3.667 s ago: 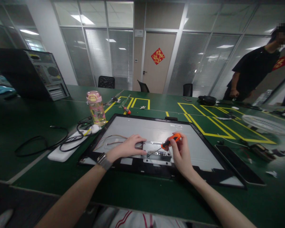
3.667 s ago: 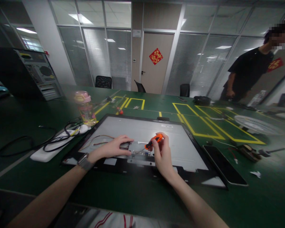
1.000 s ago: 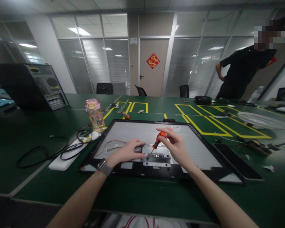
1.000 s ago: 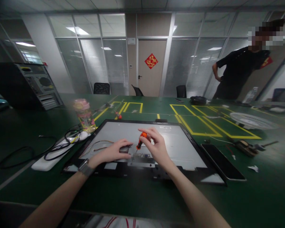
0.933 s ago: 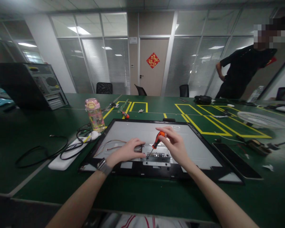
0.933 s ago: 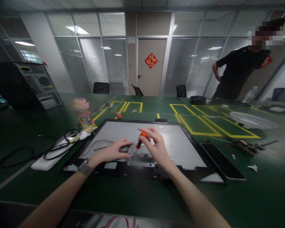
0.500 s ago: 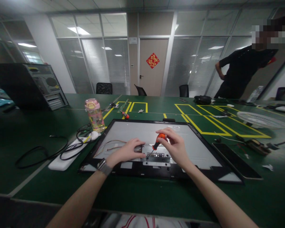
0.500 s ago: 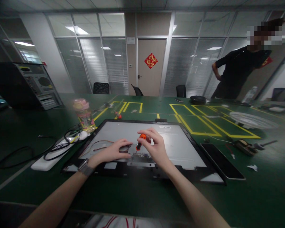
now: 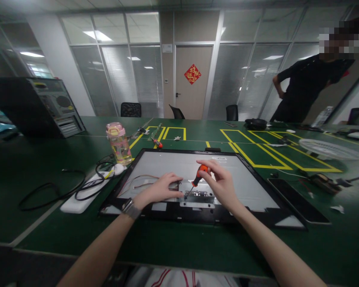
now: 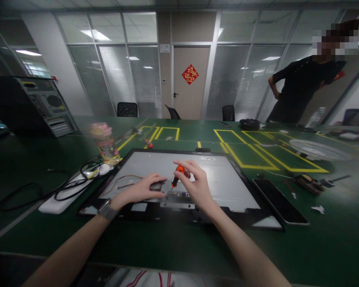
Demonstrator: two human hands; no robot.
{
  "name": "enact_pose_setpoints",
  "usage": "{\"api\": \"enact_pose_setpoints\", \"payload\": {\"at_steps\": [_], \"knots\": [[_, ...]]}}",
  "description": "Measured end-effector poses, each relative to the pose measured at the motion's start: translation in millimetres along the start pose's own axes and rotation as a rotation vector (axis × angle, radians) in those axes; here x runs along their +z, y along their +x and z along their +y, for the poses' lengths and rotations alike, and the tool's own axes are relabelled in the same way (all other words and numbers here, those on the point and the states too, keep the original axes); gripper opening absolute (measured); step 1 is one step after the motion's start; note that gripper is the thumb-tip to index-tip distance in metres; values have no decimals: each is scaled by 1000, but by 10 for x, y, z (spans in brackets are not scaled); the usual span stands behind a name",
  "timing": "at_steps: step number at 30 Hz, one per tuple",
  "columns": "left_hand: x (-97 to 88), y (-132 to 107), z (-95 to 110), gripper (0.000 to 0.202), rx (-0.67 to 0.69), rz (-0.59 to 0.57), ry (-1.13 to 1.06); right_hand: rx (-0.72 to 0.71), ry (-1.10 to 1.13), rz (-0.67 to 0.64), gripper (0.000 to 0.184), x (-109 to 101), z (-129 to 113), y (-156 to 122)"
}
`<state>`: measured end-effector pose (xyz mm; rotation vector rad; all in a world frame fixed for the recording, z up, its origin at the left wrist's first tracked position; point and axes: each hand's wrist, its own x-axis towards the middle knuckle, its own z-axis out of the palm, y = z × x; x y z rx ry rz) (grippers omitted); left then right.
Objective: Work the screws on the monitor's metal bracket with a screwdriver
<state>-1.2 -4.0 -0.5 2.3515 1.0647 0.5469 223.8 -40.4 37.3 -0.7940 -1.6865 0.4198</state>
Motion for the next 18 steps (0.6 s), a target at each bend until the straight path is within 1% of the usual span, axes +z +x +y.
{"api": "enact_pose_setpoints", "payload": {"at_steps": [5, 7, 10, 13, 18], "knots": [[-8, -4, 16, 59, 1, 0, 1, 2, 58, -57, 34, -4, 3, -18], [-14, -4, 26, 58, -1, 1, -2, 5, 46, -33, 32, 3, 14, -14], [-15, 0, 27, 58, -9, 0, -11, -9, 1, 24, 23, 15, 34, -6], [-5, 5, 8, 58, -9, 1, -17, -7, 21, 27, 16, 16, 31, -7], [13, -1, -33, 58, 10, 4, 1, 12, 105, 5, 22, -8, -30, 3]]}}
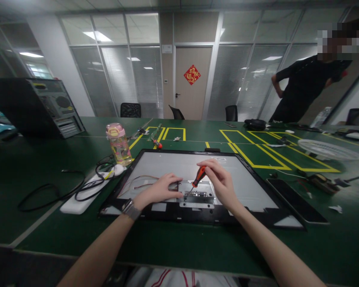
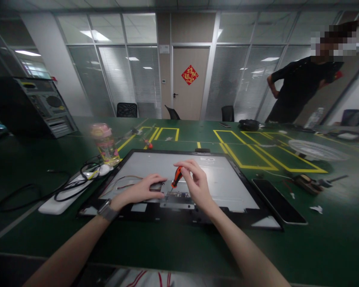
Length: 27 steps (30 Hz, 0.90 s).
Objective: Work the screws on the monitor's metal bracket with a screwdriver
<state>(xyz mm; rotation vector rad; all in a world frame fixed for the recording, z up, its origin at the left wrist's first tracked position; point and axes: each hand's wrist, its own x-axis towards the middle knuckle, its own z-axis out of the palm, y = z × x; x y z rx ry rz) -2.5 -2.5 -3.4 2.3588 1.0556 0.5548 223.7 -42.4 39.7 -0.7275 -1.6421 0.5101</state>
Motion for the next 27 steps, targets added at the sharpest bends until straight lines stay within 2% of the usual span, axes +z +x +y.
{"api": "enact_pose_setpoints", "payload": {"at_steps": [8, 13, 18, 24, 27], "knots": [[-22, 6, 58, 56, -13, 0, -8, 37, 60, -69, 27, -27, -2, 14], [-30, -8, 56, 58, -13, -6, -8, 9, -51, -14, 19, -14, 26, -5], [-21, -15, 28, 58, -19, -14, 9, 19, -2, -79, 30, -6, 27, -12], [-25, -1, 36, 60, -7, -8, 3, -26, -111, -2, 23, -7, 48, -4], [-28, -6, 35, 59, -14, -12, 4, -22, -69, -49, 30, -12, 40, -13]]}}
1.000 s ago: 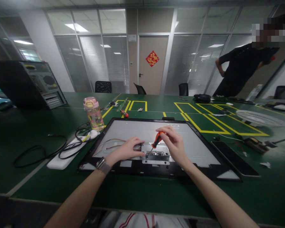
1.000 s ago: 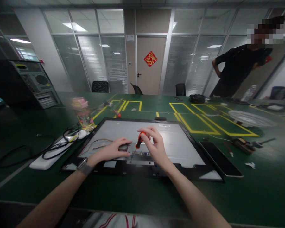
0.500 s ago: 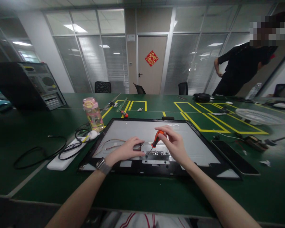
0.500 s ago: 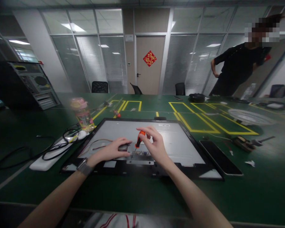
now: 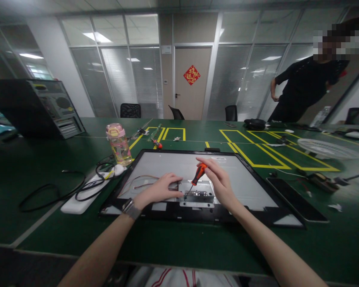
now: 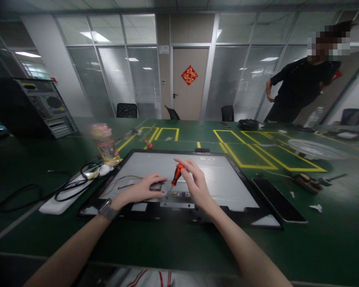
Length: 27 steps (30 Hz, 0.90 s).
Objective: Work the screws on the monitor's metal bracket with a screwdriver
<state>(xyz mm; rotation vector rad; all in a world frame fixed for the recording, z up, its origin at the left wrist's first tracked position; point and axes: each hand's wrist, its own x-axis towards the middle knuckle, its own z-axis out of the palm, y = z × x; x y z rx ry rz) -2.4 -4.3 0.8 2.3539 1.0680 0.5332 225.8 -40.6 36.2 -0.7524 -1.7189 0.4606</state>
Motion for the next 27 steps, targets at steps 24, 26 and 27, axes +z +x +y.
{"api": "enact_pose_setpoints", "payload": {"at_steps": [24, 26, 27], "knots": [[18, 10, -29, 58, 21, 8, -6, 173, 321, 51, 13, 11, 88, 30], [14, 9, -18, 58, 20, 7, -11, 203, 385, 60, 11, 15, 129, 26], [12, 8, -14, 58, 18, 7, -11, 223, 411, 57, 13, 17, 140, 24]]}}
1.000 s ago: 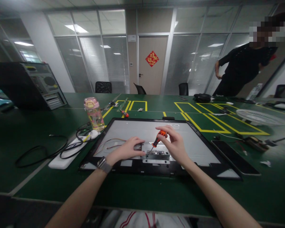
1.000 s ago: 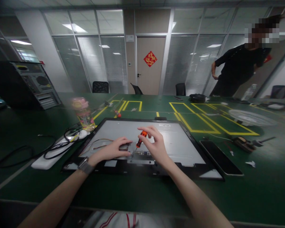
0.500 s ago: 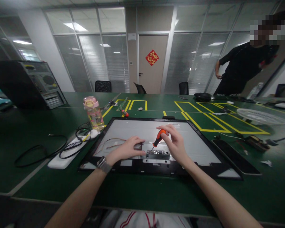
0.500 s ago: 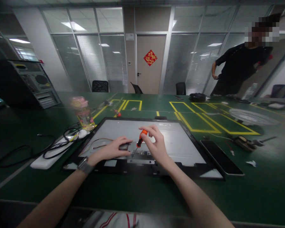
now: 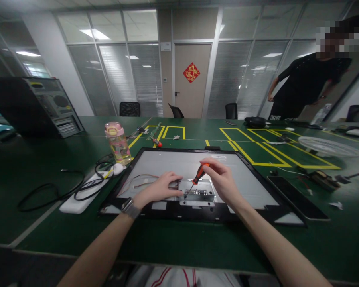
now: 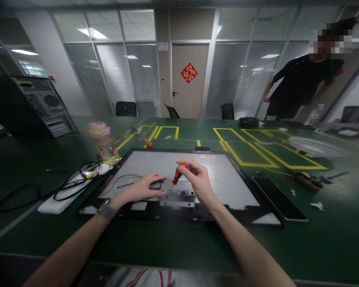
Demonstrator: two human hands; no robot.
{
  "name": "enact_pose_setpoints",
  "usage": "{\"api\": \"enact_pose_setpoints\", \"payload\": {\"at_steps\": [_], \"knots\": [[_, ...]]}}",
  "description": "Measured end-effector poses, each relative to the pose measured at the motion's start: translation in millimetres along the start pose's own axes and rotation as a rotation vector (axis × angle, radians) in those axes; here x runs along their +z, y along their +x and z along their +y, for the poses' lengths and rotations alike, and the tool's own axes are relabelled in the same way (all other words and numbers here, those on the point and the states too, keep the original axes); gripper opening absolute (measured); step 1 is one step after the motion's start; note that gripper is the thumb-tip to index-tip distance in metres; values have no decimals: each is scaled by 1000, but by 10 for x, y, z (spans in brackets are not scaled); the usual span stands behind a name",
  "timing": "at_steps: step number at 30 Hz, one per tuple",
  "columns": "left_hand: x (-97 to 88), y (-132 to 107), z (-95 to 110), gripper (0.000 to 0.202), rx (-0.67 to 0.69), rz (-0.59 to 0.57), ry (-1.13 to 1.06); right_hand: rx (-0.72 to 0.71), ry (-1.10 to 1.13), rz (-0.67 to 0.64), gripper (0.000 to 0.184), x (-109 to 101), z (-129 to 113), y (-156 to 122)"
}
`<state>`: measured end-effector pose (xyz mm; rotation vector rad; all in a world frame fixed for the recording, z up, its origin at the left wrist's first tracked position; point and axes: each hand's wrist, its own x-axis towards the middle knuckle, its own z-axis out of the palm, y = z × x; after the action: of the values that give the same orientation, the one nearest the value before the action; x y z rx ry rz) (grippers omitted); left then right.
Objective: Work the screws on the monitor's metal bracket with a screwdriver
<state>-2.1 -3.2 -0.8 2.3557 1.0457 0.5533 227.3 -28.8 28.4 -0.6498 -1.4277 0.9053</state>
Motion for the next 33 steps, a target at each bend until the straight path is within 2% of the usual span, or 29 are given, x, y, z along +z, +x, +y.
{"api": "enact_pose_setpoints", "payload": {"at_steps": [4, 10, 15, 21, 27, 33], "knots": [[-2, -5, 4, 59, -6, -3, 3, 61, 28, -12, 21, 4, 5, -2], [10, -2, -7, 58, -1, 3, 9, 82, 120, -2, 13, 30, 25, 0], [9, 2, -6, 60, 0, 2, 18, 120, 120, -34, 23, 63, -33, -8], [-5, -7, 18, 58, -8, -4, 27, 106, 173, 3, 14, 64, 14, -4], [-4, -9, 24, 60, -10, -10, 21, 163, 231, -34, 24, 73, -23, -4], [-9, -9, 13, 58, -12, -12, 13, 162, 243, 9, 18, 82, -18, 1]]}}
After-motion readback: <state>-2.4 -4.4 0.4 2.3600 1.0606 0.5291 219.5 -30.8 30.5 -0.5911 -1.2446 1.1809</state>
